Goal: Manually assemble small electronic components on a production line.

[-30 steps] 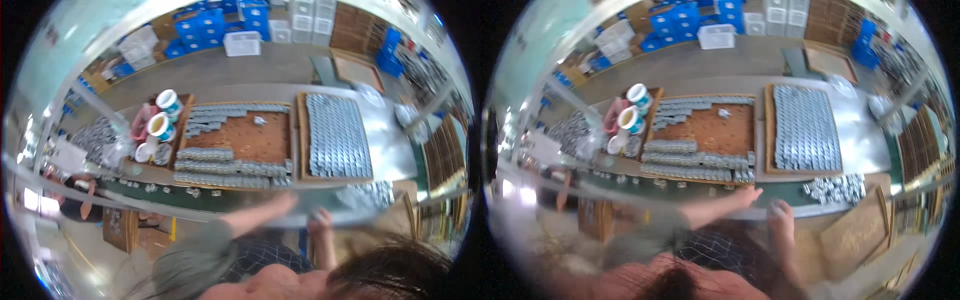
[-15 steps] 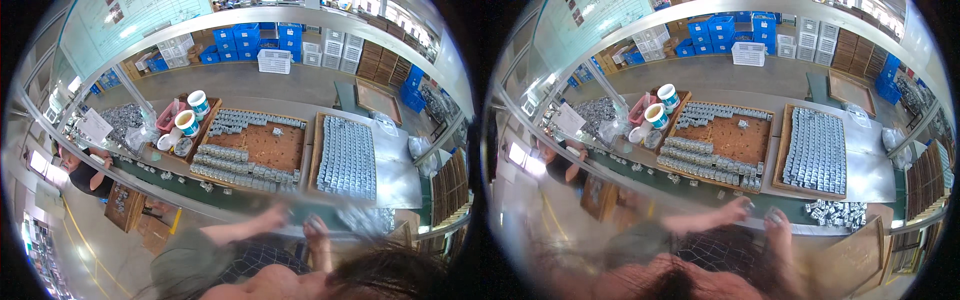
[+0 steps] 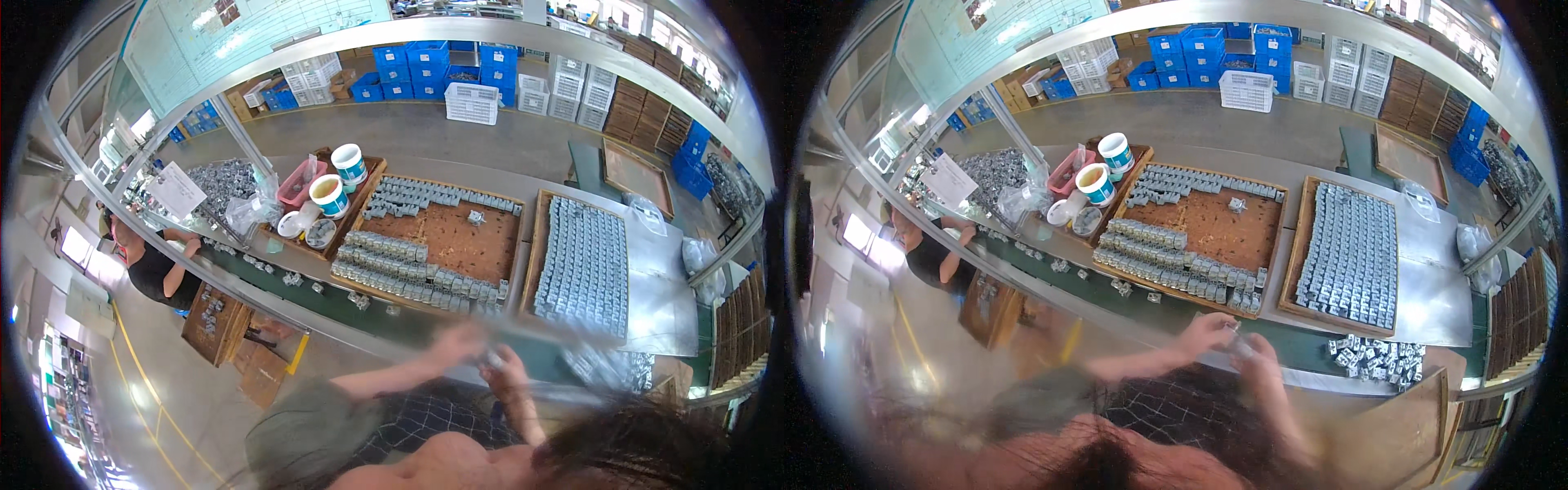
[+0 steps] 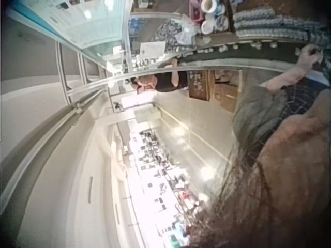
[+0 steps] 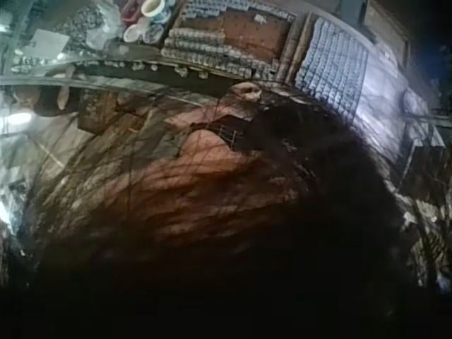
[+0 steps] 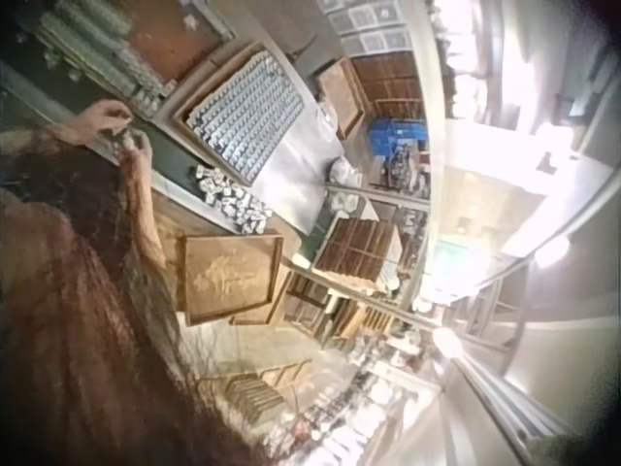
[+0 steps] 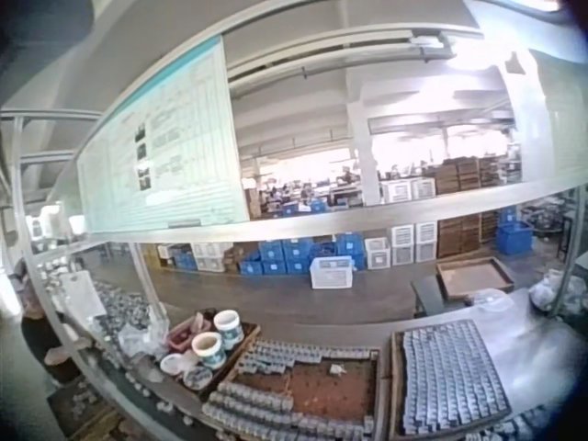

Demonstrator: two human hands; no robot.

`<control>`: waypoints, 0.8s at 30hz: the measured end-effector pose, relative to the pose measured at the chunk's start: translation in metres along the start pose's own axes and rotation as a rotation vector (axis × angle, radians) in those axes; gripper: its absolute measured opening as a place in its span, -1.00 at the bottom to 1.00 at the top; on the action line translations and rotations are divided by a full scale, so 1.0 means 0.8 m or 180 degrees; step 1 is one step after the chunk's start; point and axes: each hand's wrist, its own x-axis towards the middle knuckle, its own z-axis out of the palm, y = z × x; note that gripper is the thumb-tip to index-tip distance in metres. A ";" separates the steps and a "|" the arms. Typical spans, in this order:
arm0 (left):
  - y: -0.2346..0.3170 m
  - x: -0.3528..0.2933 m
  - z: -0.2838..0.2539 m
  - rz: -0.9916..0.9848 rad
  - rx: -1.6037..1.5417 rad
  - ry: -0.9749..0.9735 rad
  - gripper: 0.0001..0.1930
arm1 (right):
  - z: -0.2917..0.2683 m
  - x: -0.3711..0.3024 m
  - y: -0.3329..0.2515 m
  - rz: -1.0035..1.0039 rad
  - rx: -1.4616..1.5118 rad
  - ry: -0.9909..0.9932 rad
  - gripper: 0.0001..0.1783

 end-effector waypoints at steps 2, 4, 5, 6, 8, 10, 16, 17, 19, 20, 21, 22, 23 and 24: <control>-0.015 0.006 -0.019 -0.0056 -0.0004 -0.0068 -0.71 | 0.017 -0.005 -0.017 0.0172 0.1008 0.0083 -0.43; -0.020 0.006 -0.030 -0.0142 -0.0020 -0.0148 -0.71 | 0.032 -0.005 -0.034 0.0188 0.0796 0.0279 -0.51; -0.016 0.006 -0.033 0.0085 0.0354 -0.0185 -0.72 | 0.038 -0.002 -0.039 0.0191 0.0574 0.0449 -0.58; -0.012 0.005 -0.036 0.0312 0.0725 -0.0216 -0.72 | 0.040 0.001 -0.041 0.0221 0.0582 0.0467 -0.58; 0.000 0.000 -0.040 0.0442 0.0824 -0.0218 -0.73 | 0.043 0.009 -0.045 0.0004 -0.0338 0.0278 -0.53; 0.015 -0.004 -0.045 0.0570 0.0916 -0.0199 -0.73 | 0.049 0.017 -0.053 -0.0037 -0.0560 0.0246 -0.51; 0.041 0.000 -0.071 0.0305 0.1440 -0.0166 -0.59 | 0.073 0.052 -0.040 0.0647 0.0739 0.0173 -0.50; 0.068 -0.002 -0.068 0.0330 0.1743 -0.0241 -0.48 | 0.082 0.055 -0.036 0.0795 0.1001 0.0263 -0.50; 0.082 -0.004 -0.077 0.0362 0.2013 -0.0376 -0.37 | 0.083 0.067 -0.021 0.1013 0.1271 0.0037 -0.48; 0.077 -0.003 -0.087 0.0550 0.2342 -0.0209 -0.28 | 0.081 0.070 -0.012 0.0998 0.1268 0.0103 -0.48; 0.070 -0.002 -0.101 0.0752 0.2664 -0.0041 -0.18 | 0.083 0.078 -0.002 0.0997 0.1071 -0.0054 -0.51; 0.051 -0.001 -0.120 0.0546 0.2709 0.0059 -0.14 | 0.098 0.083 -0.006 0.1009 0.0874 -0.0174 -0.54; 0.051 -0.002 -0.127 0.0759 0.3006 0.0172 -0.12 | 0.110 0.093 -0.011 0.0996 0.0685 -0.0266 -0.57; 0.055 -0.006 -0.134 0.0969 0.3295 0.0307 -0.09 | 0.123 0.101 -0.016 0.1004 0.0498 -0.0370 -0.60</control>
